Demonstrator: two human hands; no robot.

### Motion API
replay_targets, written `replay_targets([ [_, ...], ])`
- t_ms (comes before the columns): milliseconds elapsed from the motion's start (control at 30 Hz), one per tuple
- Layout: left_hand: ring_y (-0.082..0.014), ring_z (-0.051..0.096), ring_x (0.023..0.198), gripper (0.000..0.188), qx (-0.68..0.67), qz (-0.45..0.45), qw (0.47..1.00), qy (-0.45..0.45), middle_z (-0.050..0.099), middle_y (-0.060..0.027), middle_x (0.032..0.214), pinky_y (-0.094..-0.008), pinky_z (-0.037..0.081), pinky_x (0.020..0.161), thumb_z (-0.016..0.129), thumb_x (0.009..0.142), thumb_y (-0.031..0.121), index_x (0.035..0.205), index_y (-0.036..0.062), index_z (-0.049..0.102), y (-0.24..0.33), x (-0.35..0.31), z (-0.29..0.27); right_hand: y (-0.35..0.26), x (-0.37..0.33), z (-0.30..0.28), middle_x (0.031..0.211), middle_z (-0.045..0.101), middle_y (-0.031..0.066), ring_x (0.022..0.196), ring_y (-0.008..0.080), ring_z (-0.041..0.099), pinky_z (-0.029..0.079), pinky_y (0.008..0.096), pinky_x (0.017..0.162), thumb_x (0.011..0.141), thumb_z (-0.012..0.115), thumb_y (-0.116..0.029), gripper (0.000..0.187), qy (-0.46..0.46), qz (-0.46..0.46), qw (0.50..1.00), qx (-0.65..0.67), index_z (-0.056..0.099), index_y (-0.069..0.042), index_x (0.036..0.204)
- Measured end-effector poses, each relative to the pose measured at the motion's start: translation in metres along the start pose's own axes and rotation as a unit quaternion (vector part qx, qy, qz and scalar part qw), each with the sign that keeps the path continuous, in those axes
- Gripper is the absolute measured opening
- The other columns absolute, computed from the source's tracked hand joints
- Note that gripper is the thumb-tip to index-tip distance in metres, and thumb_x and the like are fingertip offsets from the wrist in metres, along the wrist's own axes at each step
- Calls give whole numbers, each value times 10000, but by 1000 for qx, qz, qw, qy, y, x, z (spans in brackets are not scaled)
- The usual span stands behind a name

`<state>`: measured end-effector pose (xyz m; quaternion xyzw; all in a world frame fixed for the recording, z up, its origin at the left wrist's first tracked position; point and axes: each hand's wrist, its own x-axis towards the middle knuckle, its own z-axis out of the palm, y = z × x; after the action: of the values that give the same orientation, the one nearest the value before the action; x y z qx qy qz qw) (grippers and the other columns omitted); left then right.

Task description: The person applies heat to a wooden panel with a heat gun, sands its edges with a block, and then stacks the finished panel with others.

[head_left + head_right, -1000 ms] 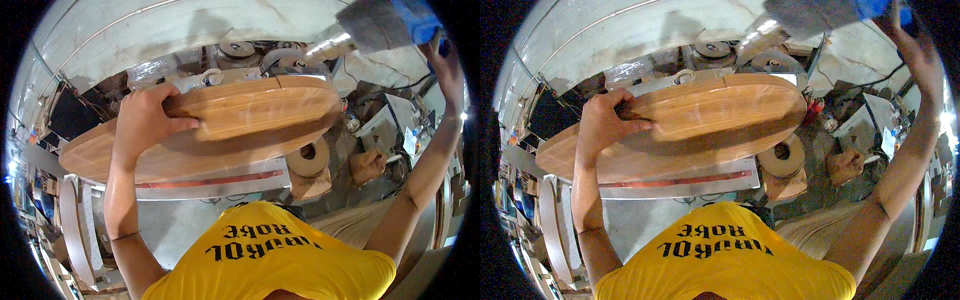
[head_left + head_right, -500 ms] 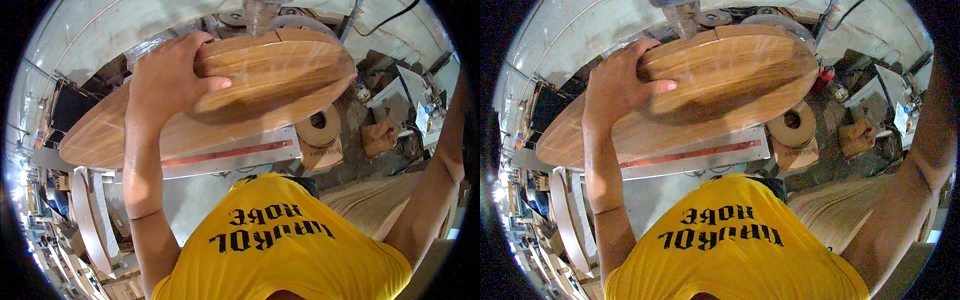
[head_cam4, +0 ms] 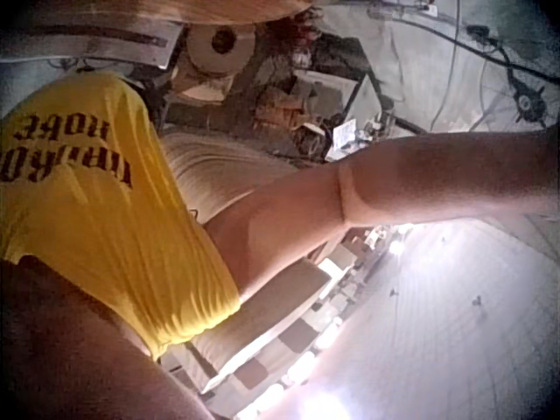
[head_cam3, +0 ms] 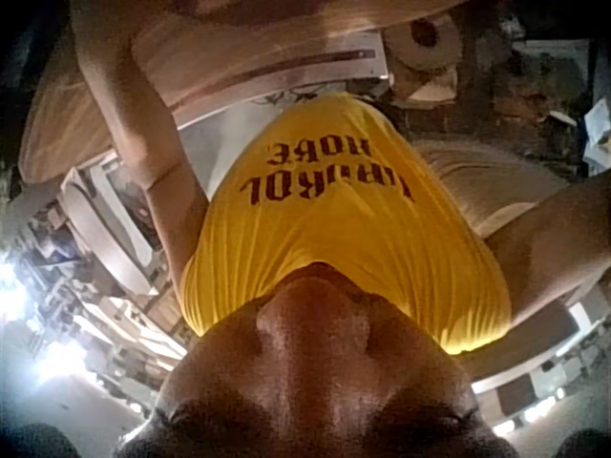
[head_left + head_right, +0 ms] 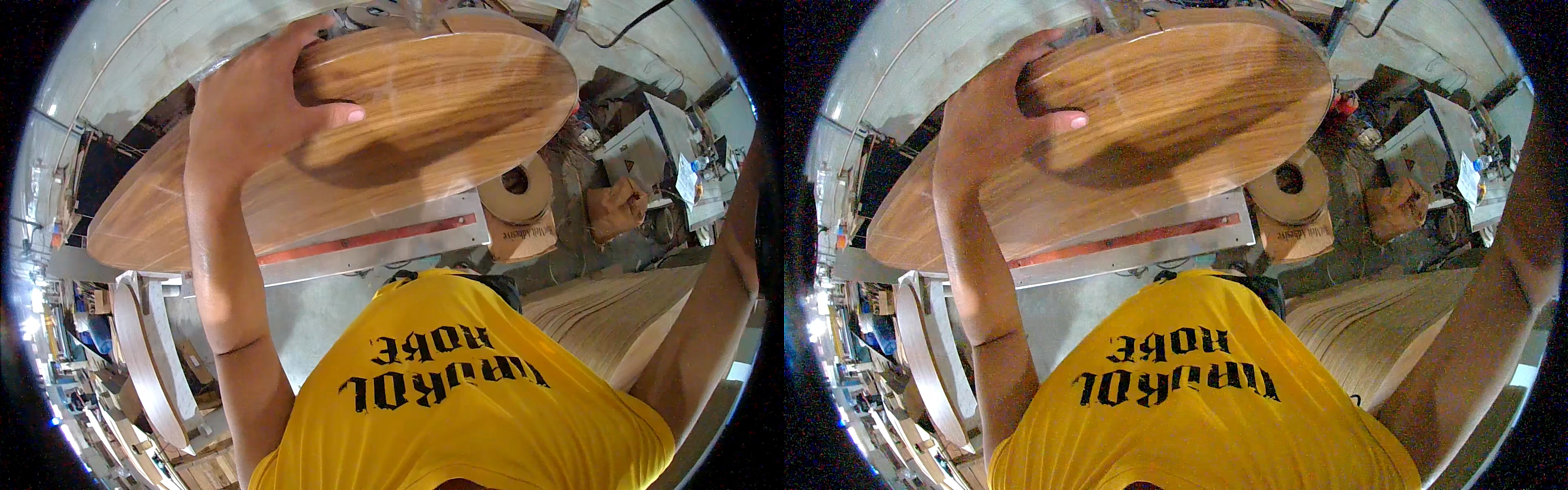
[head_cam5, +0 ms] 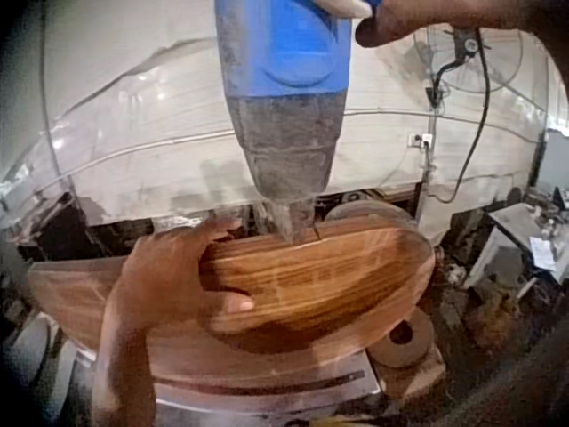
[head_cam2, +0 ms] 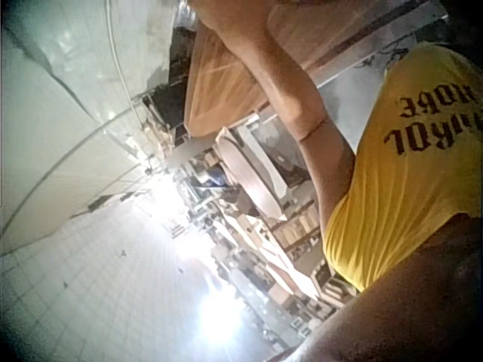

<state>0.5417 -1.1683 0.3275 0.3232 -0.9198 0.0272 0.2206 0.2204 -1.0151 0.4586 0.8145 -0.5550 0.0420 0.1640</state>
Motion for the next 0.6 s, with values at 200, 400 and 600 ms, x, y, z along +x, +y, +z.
replay_targets([
  [200, -387, 766, 1269, 1131, 26, 23, 999, 8, 791, -157, 1400, -482, 597, 1100, 1012, 698, 583, 1677, 238, 564, 0, -5, 2, -2, -1, 4, 1297, 751, 153, 1123, 267, 751, 618, 433, 996, 1007, 773, -382, 480, -4, 3, 1000, 3, 711, -18, 1314],
  [400, -410, 749, 1267, 1194, 89, -1, 996, 8, 783, -138, 1415, -518, 600, 1080, 957, 691, 658, 1714, 249, 497, 11, -10, 2, -5, -4, 6, 1287, 753, 152, 1116, 270, 751, 618, 434, 992, 999, 781, -366, 469, -2, 7, 1000, 6, 713, -21, 1310],
  [600, -432, 729, 1282, 1236, 125, -3, 992, 32, 770, -153, 1426, -541, 595, 1072, 859, 675, 758, 1726, 234, 475, 21, -16, 2, -8, -8, 7, 1277, 755, 150, 1109, 273, 752, 617, 436, 988, 991, 790, -350, 459, -4, 14, 1000, 5, 715, -25, 1307],
])
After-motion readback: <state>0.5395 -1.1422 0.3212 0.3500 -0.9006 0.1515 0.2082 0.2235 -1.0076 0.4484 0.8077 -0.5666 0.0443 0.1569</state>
